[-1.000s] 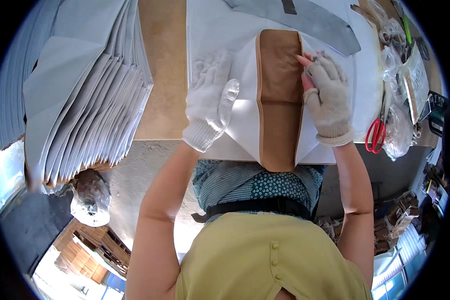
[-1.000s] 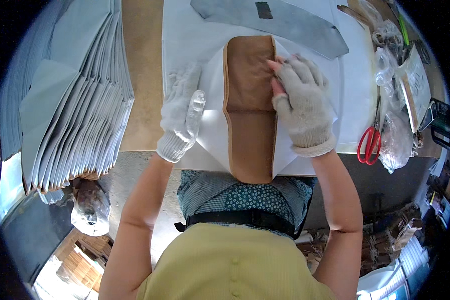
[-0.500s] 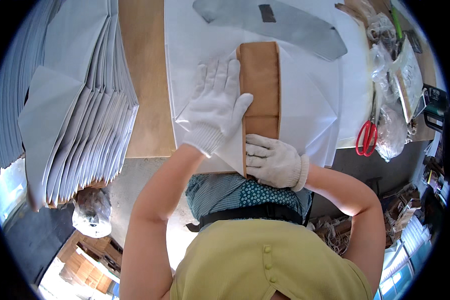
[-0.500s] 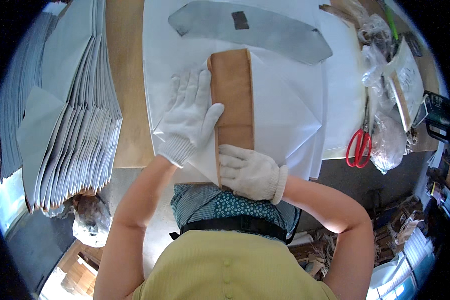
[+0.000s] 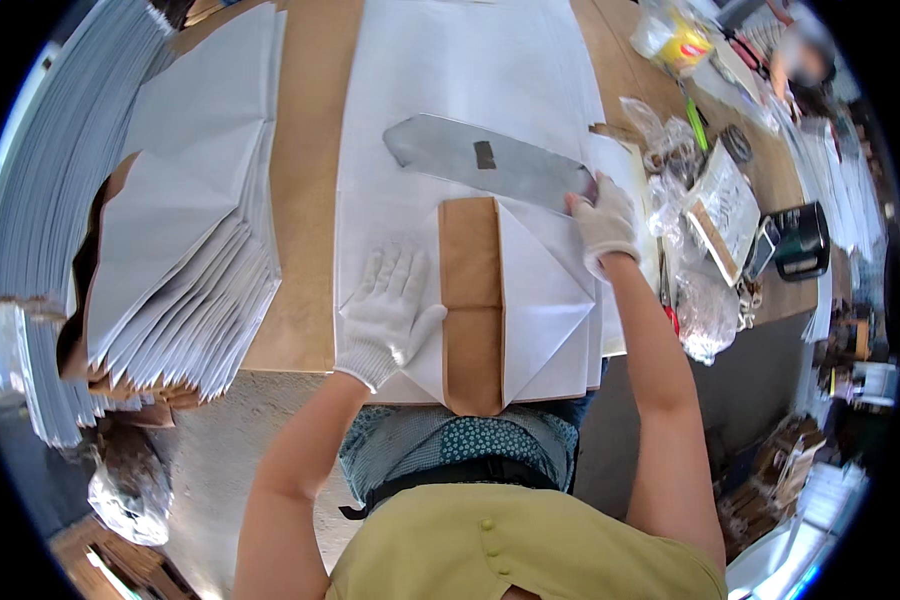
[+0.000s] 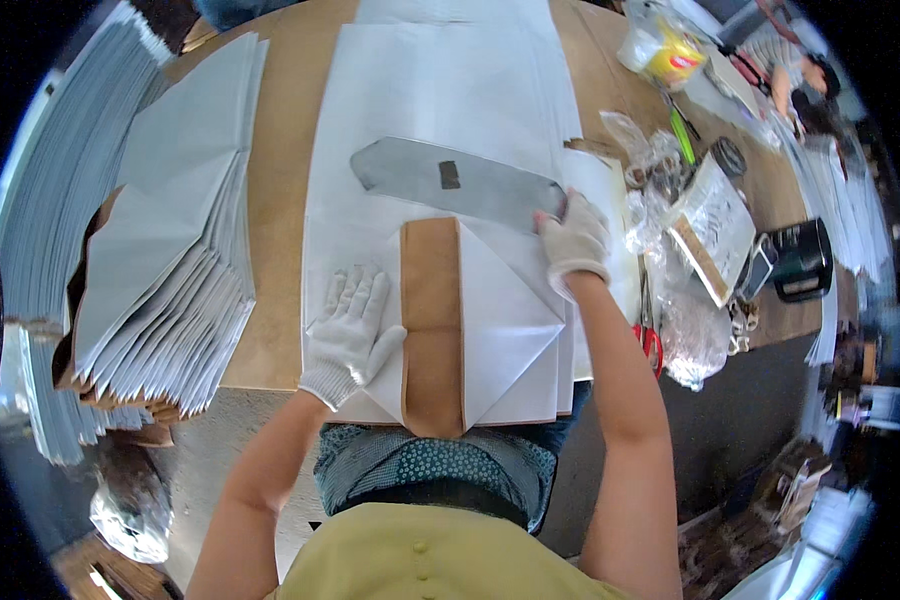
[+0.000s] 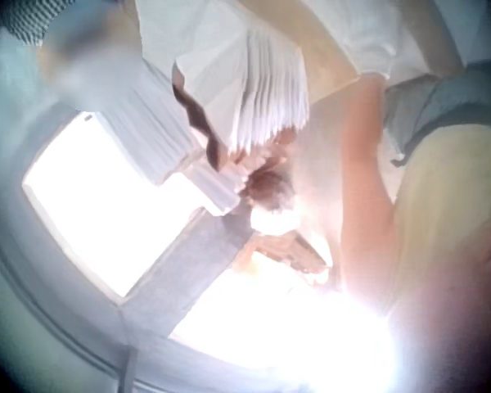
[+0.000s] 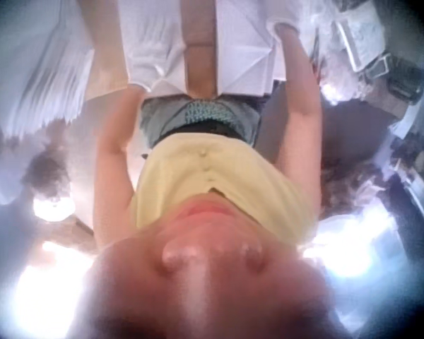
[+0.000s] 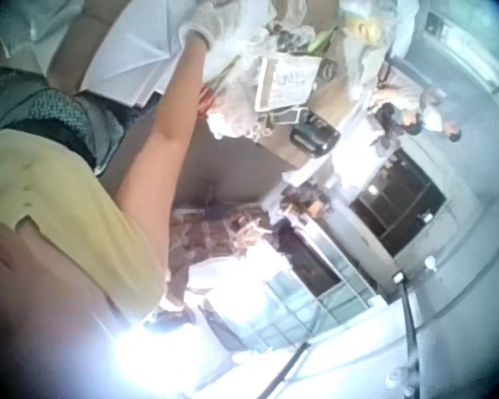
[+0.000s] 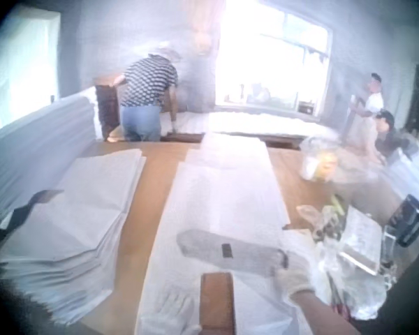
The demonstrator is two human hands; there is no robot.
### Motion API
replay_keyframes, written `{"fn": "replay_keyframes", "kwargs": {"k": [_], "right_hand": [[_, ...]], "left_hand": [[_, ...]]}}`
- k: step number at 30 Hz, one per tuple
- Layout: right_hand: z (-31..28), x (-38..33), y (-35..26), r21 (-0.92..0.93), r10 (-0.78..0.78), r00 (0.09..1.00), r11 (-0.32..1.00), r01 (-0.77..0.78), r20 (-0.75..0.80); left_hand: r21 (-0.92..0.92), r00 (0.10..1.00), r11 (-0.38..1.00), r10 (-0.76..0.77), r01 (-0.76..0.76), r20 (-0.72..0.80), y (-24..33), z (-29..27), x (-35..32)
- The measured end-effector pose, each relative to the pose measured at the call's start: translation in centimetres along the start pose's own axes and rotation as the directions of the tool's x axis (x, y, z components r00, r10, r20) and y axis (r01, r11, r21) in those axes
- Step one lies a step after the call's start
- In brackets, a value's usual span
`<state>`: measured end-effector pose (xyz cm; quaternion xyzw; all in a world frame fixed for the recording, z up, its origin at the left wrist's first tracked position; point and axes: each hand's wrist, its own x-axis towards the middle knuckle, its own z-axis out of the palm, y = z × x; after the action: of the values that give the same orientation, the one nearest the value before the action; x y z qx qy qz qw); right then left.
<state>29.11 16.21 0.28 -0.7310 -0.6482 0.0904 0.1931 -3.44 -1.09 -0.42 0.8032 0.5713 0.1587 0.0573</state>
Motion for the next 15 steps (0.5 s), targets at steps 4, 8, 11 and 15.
{"fn": "replay_keyframes", "kwargs": {"k": [4, 8, 11, 15], "right_hand": [[-3.5, 0.9, 5.9, 0.208, 0.022, 0.971, 0.975, -0.073, 0.237], [-9.5, -4.3, 4.2, 0.797, 0.165, 0.967, 0.548, -0.255, 0.195], [-10.5, -6.5, 9.0, 0.665, 0.109, 0.942, 0.682, -0.303, 0.317], [-8.8, -9.9, 7.2, 0.525, 0.109, 0.877, 0.764, -0.375, 0.467]], "left_hand": [[-0.015, 0.999, 0.999, -0.036, 0.035, -0.031, -0.6, -0.3, -2.2], [0.016, 0.992, 0.994, -0.111, 0.112, -0.053, -0.9, -1.0, -5.8], [-0.115, 0.984, 0.979, -0.172, 0.165, -0.051, -0.9, -1.8, -7.2], [-0.352, 0.958, 0.905, -0.279, 0.238, -0.07, -1.6, -2.7, -6.8]]}}
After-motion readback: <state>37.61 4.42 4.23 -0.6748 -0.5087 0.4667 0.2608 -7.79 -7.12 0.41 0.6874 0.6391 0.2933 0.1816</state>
